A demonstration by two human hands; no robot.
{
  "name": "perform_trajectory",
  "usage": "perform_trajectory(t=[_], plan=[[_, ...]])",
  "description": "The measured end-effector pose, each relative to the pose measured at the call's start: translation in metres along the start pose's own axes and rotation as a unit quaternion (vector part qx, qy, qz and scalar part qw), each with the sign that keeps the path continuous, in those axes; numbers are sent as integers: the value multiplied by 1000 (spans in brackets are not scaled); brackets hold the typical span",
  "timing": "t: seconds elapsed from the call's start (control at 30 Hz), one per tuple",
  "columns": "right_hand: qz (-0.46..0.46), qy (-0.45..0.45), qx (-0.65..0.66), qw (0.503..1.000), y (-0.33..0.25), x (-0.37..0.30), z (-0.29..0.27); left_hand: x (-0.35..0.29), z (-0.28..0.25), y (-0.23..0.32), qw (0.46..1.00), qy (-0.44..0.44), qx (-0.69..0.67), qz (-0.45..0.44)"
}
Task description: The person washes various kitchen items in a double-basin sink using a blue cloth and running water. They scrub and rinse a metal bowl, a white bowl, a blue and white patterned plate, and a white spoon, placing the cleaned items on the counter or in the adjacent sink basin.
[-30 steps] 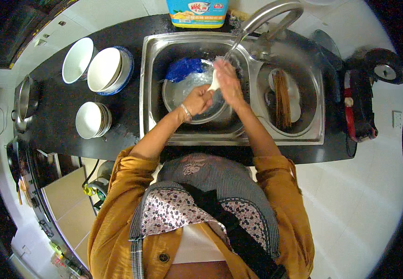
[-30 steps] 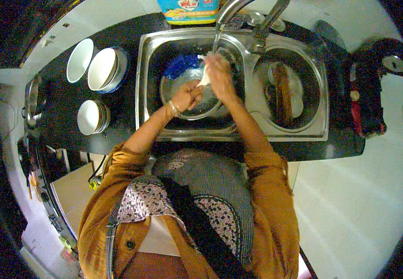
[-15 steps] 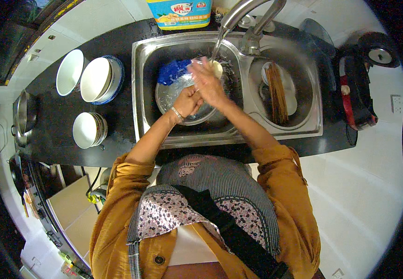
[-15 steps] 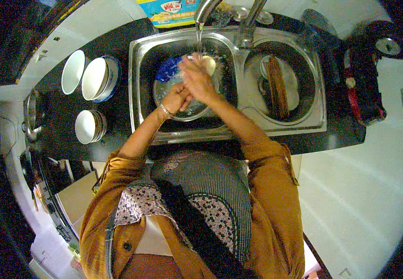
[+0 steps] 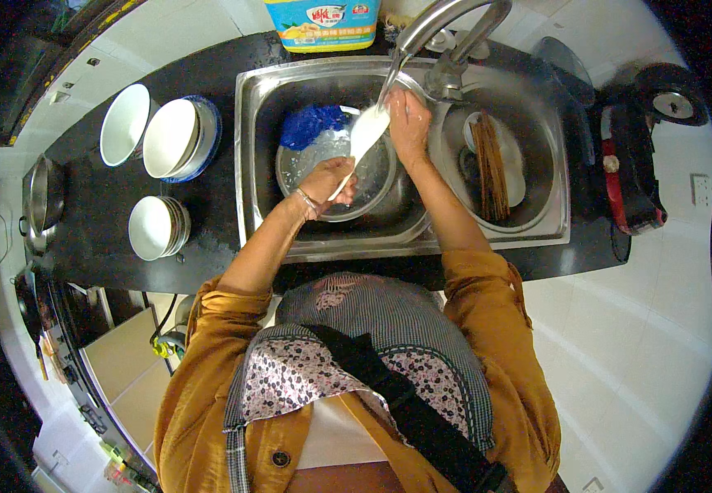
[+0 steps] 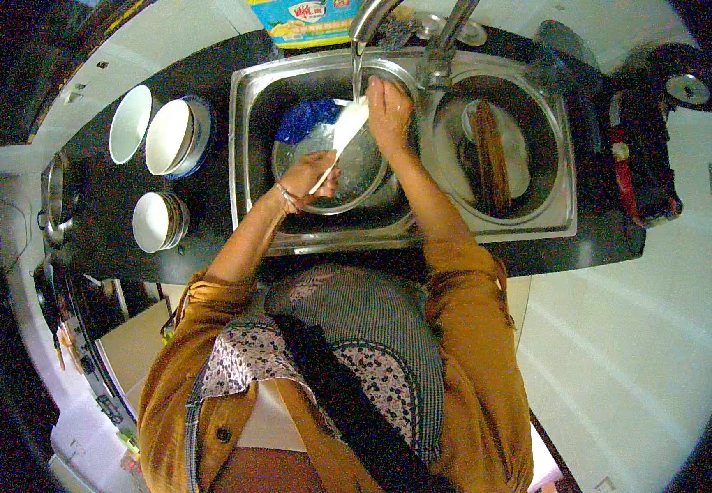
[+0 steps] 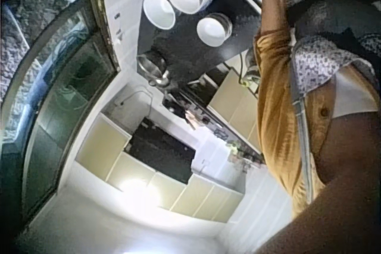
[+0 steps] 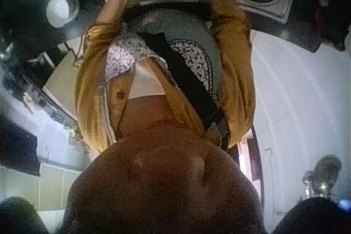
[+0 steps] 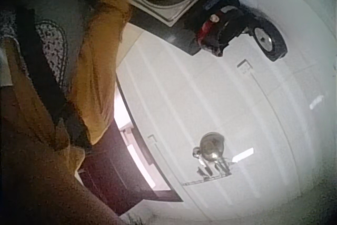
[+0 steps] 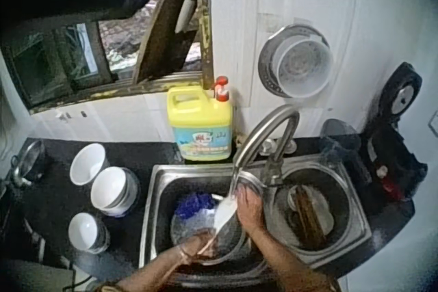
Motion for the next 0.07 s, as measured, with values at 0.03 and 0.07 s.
perform_trajectory(t=[0.03, 0.07], plan=[[-50, 6, -41, 998, -3, -1, -1, 0, -4, 5, 993, 56, 105, 16], [-49, 6, -41, 998, -2, -2, 0, 0, -5, 4, 993, 57, 105, 16]])
Point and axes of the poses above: each hand's wrist, its own x-axis towards the middle knuckle, its own z-axis out of the palm, y = z × x, the point moved 5 cm from there along x, towards the middle knuckle, and after that the axes turned 1 degree about -z, right-handed, at the moved point
